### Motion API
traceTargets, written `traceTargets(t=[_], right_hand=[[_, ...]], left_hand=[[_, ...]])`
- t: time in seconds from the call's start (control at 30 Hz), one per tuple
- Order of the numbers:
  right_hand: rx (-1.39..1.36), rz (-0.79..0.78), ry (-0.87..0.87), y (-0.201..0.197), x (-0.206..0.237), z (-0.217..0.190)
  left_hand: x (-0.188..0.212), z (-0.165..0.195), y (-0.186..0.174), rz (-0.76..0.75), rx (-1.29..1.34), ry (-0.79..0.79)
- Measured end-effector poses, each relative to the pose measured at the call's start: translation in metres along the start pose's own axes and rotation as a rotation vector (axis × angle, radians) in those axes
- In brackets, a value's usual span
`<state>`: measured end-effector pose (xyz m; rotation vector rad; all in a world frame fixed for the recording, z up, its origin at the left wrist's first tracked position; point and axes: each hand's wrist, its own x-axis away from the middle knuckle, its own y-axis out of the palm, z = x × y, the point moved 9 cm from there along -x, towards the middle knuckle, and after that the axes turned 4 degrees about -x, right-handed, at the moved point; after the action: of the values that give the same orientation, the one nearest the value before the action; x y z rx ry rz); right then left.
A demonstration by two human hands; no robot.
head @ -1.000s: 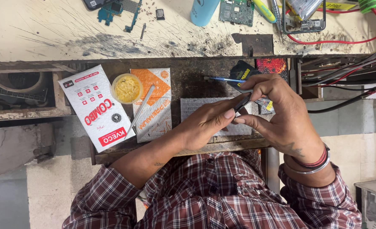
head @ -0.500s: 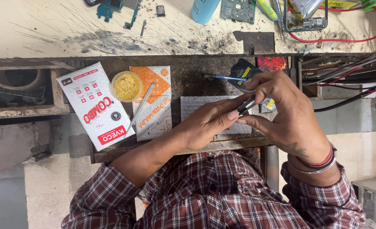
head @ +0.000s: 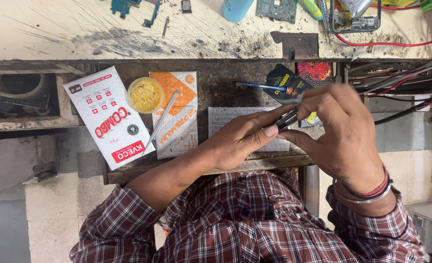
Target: The person disassembles a smartphone, removes the back cover and battery, and uses tweezers and a screwdriver to manipulate internal components. They then use a hot air gun on the phone's frame while holding it with a metal clamp.
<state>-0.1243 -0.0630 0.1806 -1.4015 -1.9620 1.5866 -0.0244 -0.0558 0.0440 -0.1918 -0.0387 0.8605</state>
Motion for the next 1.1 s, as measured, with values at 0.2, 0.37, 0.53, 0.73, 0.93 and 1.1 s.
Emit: traceTargets(t=[0.2, 0.37, 0.53, 0.73, 0.93, 1.1], right_hand=[[-0.094, -0.021, 0.049, -0.005, -0.001, -0.001], [-0.123, -0.046, 0.019, -0.006, -0.002, -0.004], [-0.147, -0.103, 0.059, -0.003, 0.0, 0.003], [-0.172, -0.121, 0.06, -0.003, -0.004, 0.002], [-0.223, 0.05, -0.046, -0.009, -0.004, -0.002], [-0.776, 0.171, 0.341, 0.03, 0.032, 0.034]], left_hand=[[0.001, 0.005, -0.003, 0.031, 0.045, 0.043], [0.002, 0.004, -0.001, 0.024, 0.059, 0.046], [0.002, 0.0, 0.001, 0.009, 0.076, 0.03], [0.003, -0.011, 0.003, -0.006, 0.087, -0.015], [0.006, -0.02, 0.0, 0.003, 0.193, -0.046], [0.011, -0.02, -0.021, 0.138, 0.557, 0.065]])
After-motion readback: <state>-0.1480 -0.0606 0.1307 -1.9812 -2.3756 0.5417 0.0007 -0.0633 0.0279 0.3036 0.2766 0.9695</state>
